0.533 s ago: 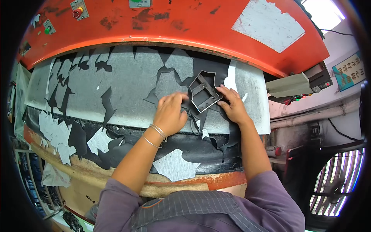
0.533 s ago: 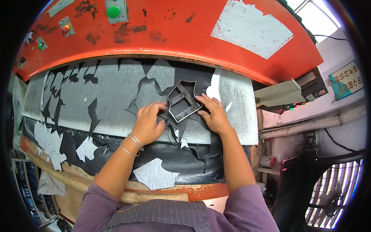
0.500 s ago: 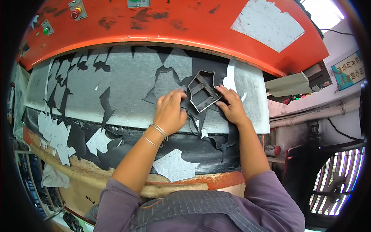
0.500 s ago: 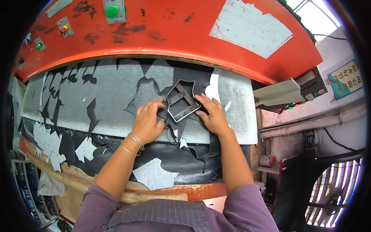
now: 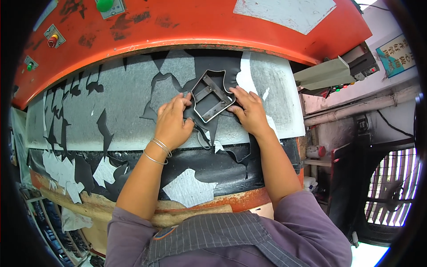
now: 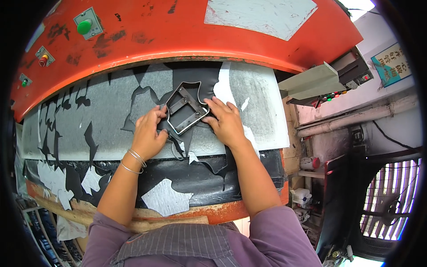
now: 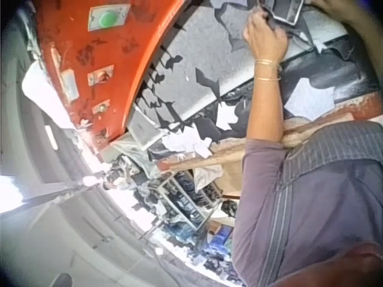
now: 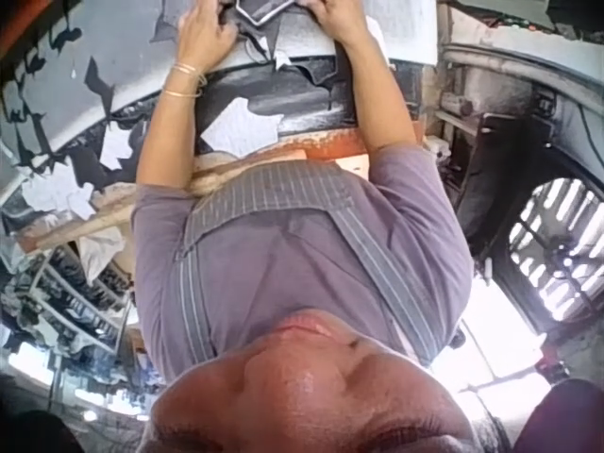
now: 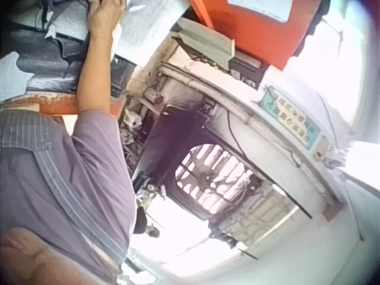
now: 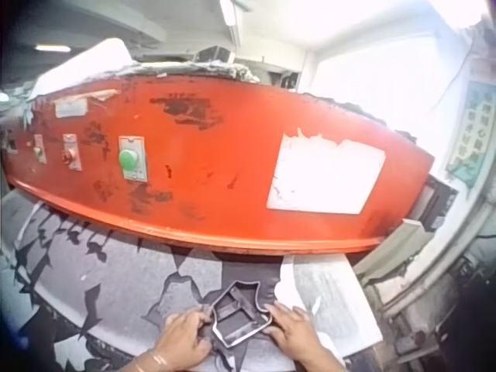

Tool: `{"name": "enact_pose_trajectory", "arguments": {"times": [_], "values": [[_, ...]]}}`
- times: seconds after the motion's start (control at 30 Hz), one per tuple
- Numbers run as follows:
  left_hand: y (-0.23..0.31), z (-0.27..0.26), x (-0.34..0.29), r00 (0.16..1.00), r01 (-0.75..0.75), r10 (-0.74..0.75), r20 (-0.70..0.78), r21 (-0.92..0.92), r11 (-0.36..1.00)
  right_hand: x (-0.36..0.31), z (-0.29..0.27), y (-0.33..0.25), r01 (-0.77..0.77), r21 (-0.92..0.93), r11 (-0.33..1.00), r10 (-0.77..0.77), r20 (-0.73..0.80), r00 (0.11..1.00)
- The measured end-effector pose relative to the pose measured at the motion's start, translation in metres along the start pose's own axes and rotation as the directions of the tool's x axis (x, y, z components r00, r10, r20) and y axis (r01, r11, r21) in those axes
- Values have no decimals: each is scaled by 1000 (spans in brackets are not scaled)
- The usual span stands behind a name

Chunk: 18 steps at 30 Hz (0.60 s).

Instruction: The recorder uses a hydraulic press and metal cutting dies to cut out specific shapes from a black sheet of material, likely for footwear production.

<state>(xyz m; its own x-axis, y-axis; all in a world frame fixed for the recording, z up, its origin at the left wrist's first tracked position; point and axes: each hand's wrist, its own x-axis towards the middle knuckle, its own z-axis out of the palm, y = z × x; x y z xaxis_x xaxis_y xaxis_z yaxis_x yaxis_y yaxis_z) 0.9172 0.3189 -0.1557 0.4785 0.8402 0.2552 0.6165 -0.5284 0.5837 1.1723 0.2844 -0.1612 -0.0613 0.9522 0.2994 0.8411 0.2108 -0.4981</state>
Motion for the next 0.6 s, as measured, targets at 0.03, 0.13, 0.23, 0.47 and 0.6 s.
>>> {"name": "enact_pose_trajectory", "arguments": {"times": [0.03, 0.13, 0.23, 0.47, 0.6], "values": [[1, -2, 2, 1000, -9, 9, -1, 9, 1000, 2, -2, 0, 5, -7, 1000, -5, 4, 1000], [3, -3, 1, 1000, -16, 16, 16, 9, 1000, 0, -6, -2, -12, -25, 1000, 13, 19, 1000], [4, -3, -6, 1000, -4, 4, -5, -7, 1000, -5, -6, -7, -25, -29, 999, 27, 39, 999], [-53, -98, -41, 950, 139, -241, -199, -423, 895, -11, -47, -66, -61, 191, 980, 96, -182, 979], [-155, -204, -90, 728, 203, -472, -497, -502, 841, -12, -41, -142, -126, 339, 932, 152, -51, 987]]}}
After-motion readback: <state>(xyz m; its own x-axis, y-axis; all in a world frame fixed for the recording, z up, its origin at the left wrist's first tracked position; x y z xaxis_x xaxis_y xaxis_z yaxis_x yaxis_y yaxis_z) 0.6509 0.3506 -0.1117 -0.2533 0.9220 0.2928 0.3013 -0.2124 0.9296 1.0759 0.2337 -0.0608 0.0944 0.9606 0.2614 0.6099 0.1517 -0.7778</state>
